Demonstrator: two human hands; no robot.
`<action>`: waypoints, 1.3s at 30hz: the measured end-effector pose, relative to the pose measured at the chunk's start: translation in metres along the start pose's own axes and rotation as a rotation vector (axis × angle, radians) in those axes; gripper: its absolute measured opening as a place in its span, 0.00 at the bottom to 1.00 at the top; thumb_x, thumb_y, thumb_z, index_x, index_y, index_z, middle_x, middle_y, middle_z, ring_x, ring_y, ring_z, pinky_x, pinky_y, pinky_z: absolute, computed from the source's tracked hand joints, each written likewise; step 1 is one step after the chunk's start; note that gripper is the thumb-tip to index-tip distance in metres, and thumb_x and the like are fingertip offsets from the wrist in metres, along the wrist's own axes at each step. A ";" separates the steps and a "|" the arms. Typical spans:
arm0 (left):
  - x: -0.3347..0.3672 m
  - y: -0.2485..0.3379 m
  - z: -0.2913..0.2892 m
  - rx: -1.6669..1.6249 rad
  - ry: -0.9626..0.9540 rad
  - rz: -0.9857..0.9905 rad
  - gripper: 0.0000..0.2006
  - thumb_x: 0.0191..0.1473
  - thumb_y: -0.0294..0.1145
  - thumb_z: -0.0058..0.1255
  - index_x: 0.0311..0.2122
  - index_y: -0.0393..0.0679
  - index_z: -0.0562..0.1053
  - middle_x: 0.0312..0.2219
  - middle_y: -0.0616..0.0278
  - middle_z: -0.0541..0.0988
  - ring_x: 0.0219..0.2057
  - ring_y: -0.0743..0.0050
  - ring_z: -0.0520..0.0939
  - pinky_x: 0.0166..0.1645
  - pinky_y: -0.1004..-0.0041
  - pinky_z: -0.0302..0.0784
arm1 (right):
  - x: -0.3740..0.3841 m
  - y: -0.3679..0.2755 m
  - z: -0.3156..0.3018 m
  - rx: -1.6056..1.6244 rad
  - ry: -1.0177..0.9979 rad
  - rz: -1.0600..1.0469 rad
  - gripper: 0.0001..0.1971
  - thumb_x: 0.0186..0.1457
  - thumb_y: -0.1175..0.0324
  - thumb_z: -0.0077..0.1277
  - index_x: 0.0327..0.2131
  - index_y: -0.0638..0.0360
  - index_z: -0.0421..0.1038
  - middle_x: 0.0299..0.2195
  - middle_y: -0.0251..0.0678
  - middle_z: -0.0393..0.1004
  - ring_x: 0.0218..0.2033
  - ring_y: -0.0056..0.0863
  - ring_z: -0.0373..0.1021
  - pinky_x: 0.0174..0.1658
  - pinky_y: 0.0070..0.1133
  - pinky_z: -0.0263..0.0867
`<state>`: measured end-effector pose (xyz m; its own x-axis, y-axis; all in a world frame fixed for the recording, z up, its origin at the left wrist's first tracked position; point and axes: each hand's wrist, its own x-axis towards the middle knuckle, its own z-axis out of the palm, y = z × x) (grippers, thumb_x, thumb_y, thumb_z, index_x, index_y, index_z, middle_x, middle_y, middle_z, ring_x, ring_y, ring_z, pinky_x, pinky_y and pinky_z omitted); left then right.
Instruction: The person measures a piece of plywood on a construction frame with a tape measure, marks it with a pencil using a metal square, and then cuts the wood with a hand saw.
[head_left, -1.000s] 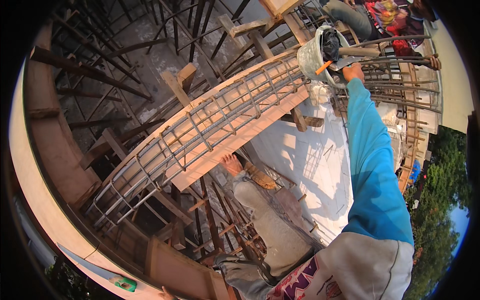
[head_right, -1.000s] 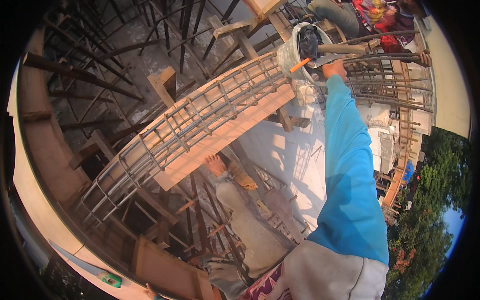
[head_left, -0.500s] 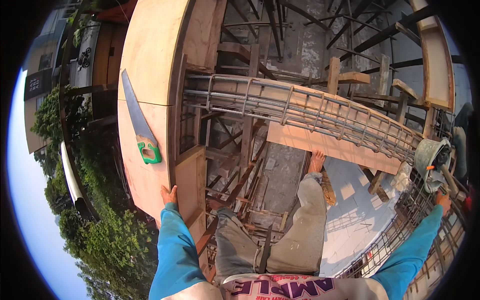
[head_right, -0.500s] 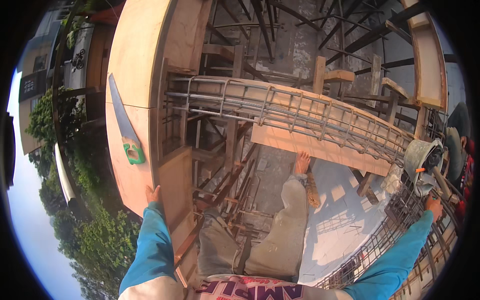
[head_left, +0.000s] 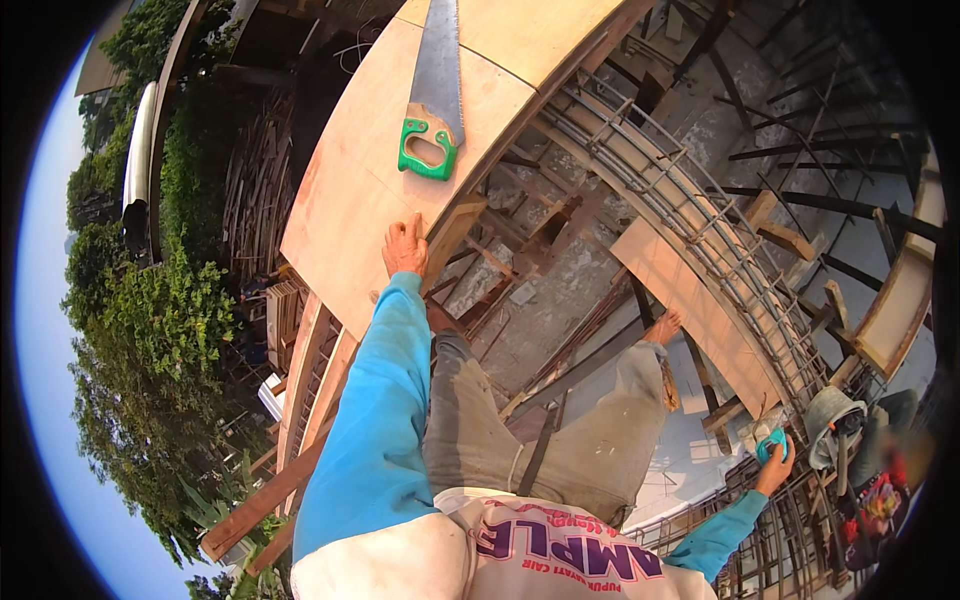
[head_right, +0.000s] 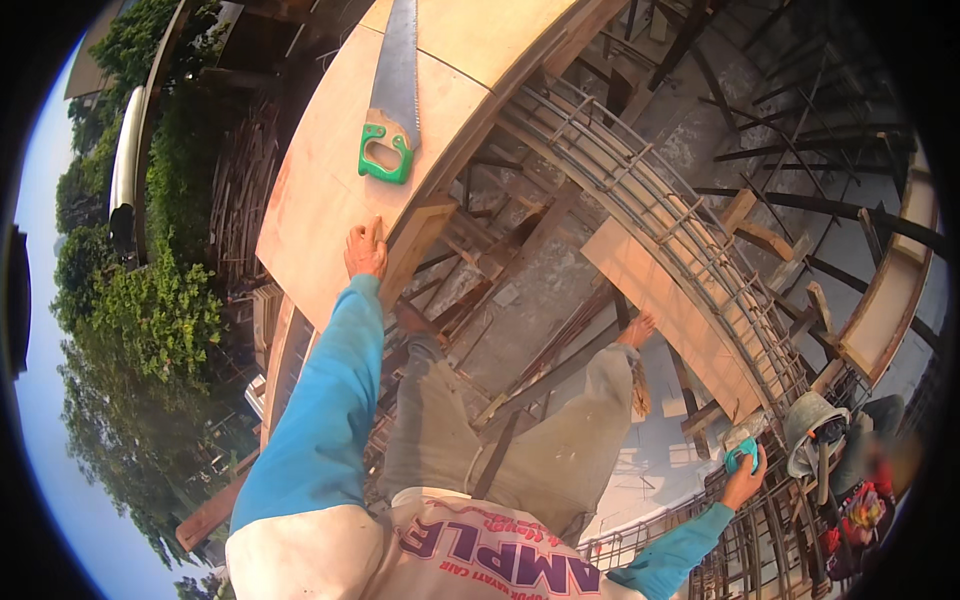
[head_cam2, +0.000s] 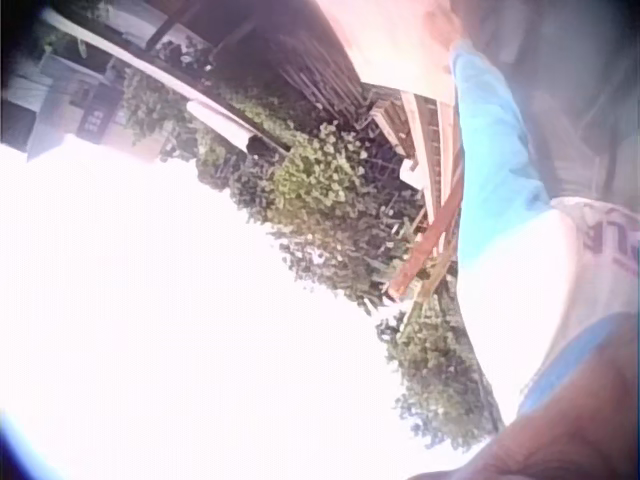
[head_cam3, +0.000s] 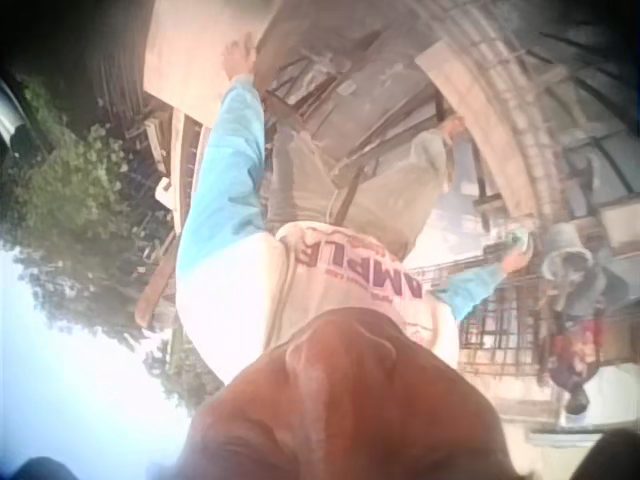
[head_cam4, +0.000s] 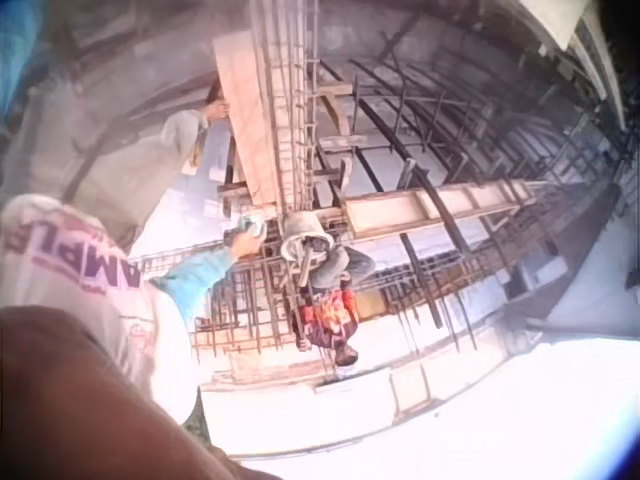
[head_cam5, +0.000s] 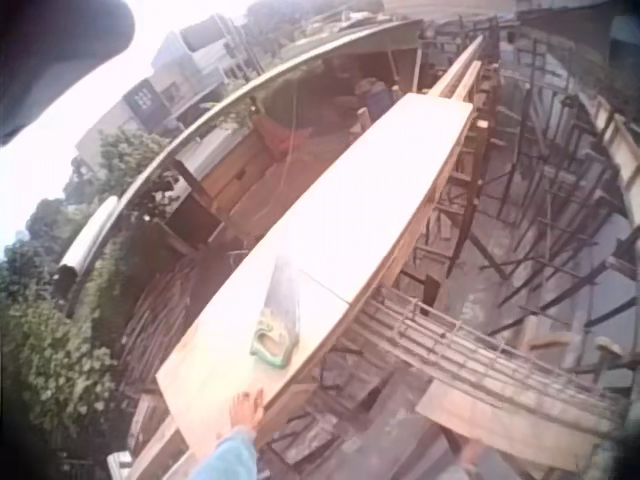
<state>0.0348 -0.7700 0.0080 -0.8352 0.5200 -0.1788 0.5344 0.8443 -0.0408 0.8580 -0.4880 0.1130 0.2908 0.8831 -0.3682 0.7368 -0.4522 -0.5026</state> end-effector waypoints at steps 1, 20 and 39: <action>0.001 0.008 -0.003 -0.001 -0.024 0.014 0.27 0.50 0.33 0.52 0.57 0.61 0.68 0.46 0.57 0.69 0.50 0.58 0.71 0.50 0.57 0.69 | -0.021 -0.019 0.033 0.021 -0.009 0.027 0.20 0.55 0.69 0.47 0.51 0.65 0.70 0.51 0.41 0.70 0.48 0.31 0.68 0.51 0.27 0.65; -0.018 0.024 -0.042 -0.602 -0.434 0.126 0.30 0.54 0.55 0.52 0.57 0.47 0.69 0.52 0.50 0.68 0.55 0.50 0.67 0.58 0.53 0.64 | -0.248 -0.279 0.257 0.286 -0.574 -0.154 0.25 0.45 0.74 0.51 0.51 0.61 0.70 0.48 0.43 0.71 0.49 0.31 0.68 0.52 0.25 0.64; -0.206 0.013 -0.054 -1.385 -1.229 -0.020 0.51 0.53 0.68 0.48 0.69 0.41 0.43 0.61 0.39 0.60 0.62 0.48 0.63 0.63 0.61 0.59 | -0.358 -0.262 0.332 0.205 -1.402 0.216 0.18 0.59 0.64 0.55 0.50 0.60 0.69 0.27 0.28 0.70 0.25 0.16 0.67 0.27 0.18 0.68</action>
<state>0.2065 -0.8593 0.0978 0.0518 0.6698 -0.7407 -0.4779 0.6679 0.5706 0.3575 -0.7274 0.1169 -0.5370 0.0004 -0.8436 0.6218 -0.6756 -0.3961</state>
